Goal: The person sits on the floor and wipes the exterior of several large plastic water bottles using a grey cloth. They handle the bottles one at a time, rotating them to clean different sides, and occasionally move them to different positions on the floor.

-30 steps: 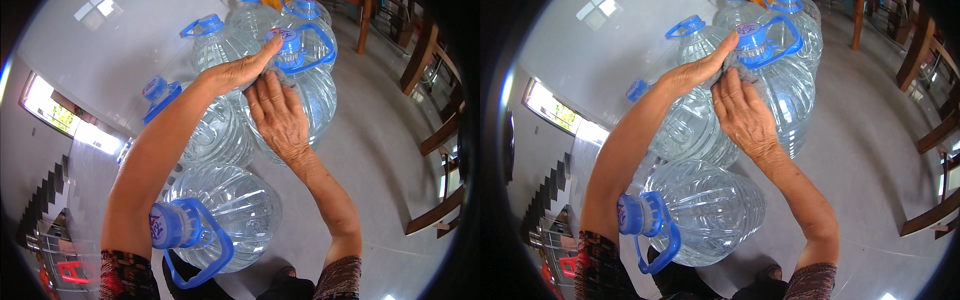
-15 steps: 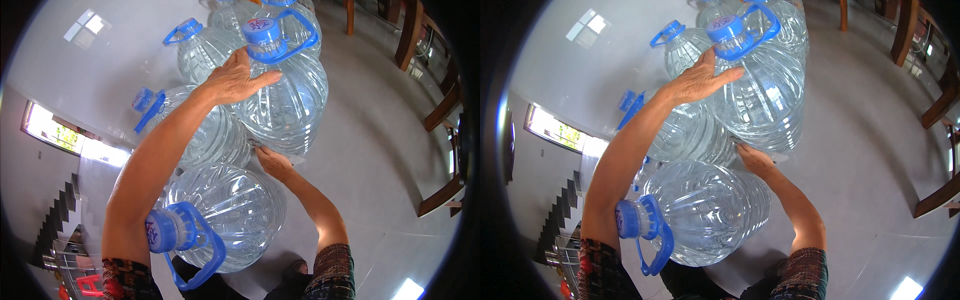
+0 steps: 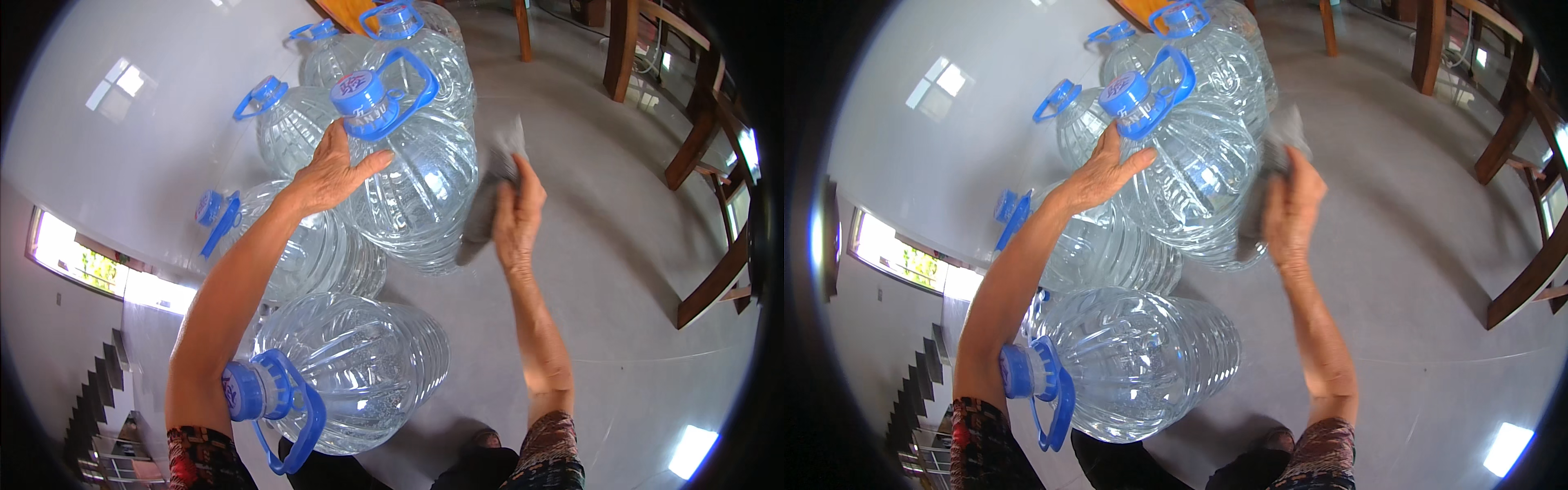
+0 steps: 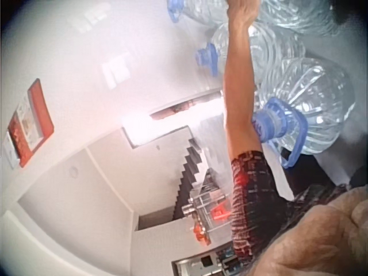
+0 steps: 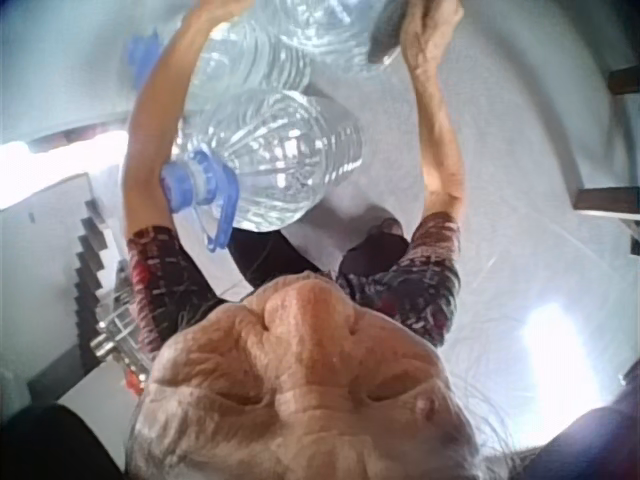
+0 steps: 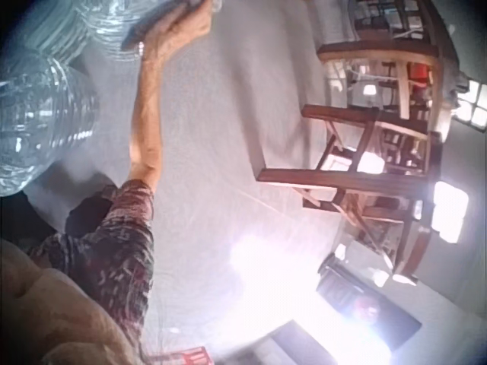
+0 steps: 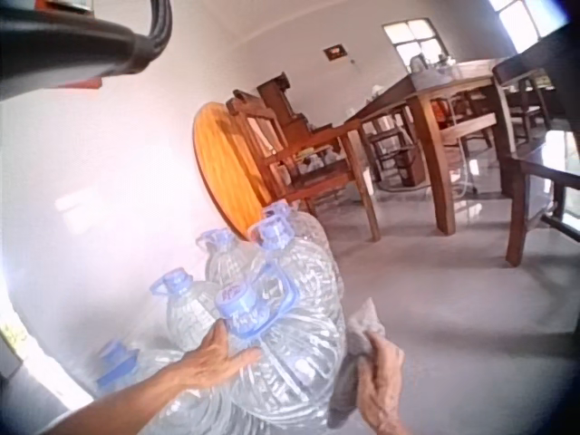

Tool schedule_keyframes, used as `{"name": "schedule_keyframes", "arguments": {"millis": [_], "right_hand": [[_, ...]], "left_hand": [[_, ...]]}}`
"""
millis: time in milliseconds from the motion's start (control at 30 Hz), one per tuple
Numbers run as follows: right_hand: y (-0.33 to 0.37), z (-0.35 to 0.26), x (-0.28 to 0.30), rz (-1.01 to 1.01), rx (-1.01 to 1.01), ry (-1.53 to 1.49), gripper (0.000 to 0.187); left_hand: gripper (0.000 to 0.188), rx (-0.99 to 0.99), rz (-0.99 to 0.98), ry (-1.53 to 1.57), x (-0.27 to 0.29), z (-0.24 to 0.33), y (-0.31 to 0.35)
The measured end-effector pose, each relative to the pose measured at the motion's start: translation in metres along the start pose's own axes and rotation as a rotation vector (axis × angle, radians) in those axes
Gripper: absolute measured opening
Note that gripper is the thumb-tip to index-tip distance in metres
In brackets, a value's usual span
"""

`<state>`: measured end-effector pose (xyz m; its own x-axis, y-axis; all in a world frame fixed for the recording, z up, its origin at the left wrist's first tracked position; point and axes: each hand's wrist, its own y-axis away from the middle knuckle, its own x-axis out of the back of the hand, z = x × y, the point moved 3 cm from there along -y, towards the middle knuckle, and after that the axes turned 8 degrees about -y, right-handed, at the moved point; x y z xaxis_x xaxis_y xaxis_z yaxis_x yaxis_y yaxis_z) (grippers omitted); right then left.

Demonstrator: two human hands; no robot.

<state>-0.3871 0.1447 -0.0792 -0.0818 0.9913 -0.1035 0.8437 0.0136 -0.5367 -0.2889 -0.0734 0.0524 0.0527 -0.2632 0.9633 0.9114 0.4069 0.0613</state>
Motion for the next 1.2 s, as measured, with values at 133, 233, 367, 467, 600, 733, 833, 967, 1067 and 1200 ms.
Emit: {"name": "schedule_keyframes", "arguments": {"millis": [133, 233, 367, 467, 600, 733, 833, 967, 1067, 1200], "right_hand": [[-0.011, -0.080, -0.060, -0.253, 0.405, 0.107, 0.041], [-0.038, -0.074, -0.075, -0.226, 0.285, 0.162, 0.031], [-0.086, -0.018, -0.082, -0.410, -0.168, -0.045, 0.035], [-0.091, 0.052, -0.075, -0.528, -0.194, -0.194, 0.039], [-0.050, 0.173, -0.054, -0.564, -0.295, -0.176, 0.042], [0.020, 0.181, -0.050, -0.240, -0.745, -0.654, 0.037], [0.046, 0.170, -0.046, -0.352, -0.776, -0.321, 0.036], [0.073, 0.248, -0.018, -0.139, -0.730, -0.429, 0.039], [0.076, 0.204, -0.028, 0.004, -0.672, -0.216, 0.040], [0.046, 0.077, -0.044, 0.017, -0.612, -0.290, 0.038]], "left_hand": [[0.105, 0.002, 0.041, 0.033, 0.000, 0.005, 0.007], [0.107, 0.042, 0.034, 0.040, -0.001, 0.000, 0.008], [0.112, 0.090, -0.008, 0.031, 0.000, -0.002, 0.012], [0.114, 0.098, -0.020, 0.015, 0.001, 0.000, 0.019], [0.113, 0.083, -0.013, 0.031, -0.006, 0.008, 0.015], [0.109, 0.043, 0.000, 0.059, -0.006, 0.001, 0.018], [0.106, 0.066, 0.001, 0.046, 0.003, -0.003, 0.022], [0.105, 0.039, 0.008, 0.099, -0.008, 0.007, 0.007], [0.105, 0.042, 0.009, 0.084, -0.008, 0.004, 0.007], [0.106, 0.073, 0.018, 0.081, -0.006, -0.010, 0.012]]}}
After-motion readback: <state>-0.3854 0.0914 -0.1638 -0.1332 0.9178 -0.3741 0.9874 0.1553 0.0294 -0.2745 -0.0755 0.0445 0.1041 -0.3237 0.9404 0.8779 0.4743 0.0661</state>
